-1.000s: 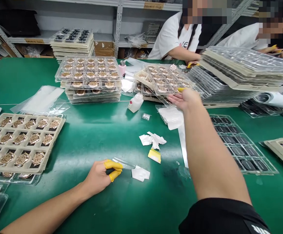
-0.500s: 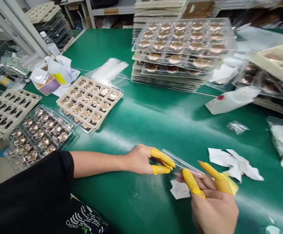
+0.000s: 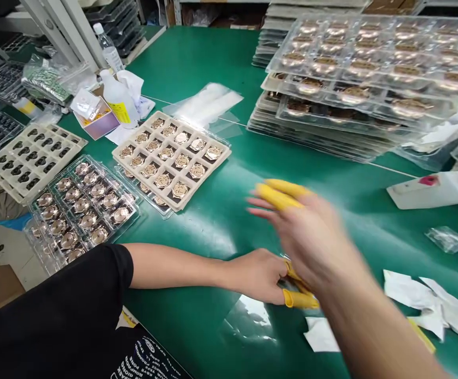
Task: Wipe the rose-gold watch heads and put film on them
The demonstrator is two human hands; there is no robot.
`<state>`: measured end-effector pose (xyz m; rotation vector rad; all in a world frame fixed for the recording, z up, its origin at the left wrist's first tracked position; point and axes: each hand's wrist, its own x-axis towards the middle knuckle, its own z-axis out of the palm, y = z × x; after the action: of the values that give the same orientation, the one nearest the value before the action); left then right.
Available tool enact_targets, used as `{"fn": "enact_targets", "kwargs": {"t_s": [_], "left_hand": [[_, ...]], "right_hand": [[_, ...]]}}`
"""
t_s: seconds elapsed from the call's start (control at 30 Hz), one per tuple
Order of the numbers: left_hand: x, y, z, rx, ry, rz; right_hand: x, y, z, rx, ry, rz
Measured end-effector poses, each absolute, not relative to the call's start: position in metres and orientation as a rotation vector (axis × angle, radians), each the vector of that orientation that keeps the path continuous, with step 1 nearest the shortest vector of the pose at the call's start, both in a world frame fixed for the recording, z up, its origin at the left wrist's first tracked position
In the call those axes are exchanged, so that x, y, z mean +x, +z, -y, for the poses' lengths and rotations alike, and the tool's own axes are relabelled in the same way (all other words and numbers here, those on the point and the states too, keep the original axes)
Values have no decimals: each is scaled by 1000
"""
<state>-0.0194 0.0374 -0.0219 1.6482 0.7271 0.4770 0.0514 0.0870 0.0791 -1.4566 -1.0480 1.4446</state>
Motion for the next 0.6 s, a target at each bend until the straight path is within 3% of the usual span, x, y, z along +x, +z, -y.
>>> {"fn": "enact_targets", "kwargs": {"t_s": [0.1,0.33,0.6], "left_hand": [[-19,-24,-39,1777,522,-727],[-23,-16,-38,1745,609,-731],[-26,-13,-37,1923,357,-646]], "right_hand": [[-41,68,-132,-1606,1862,905],[-85,46,-171,-1454,1861,776],[-52,77,-134,-1001,1815,716]]}}
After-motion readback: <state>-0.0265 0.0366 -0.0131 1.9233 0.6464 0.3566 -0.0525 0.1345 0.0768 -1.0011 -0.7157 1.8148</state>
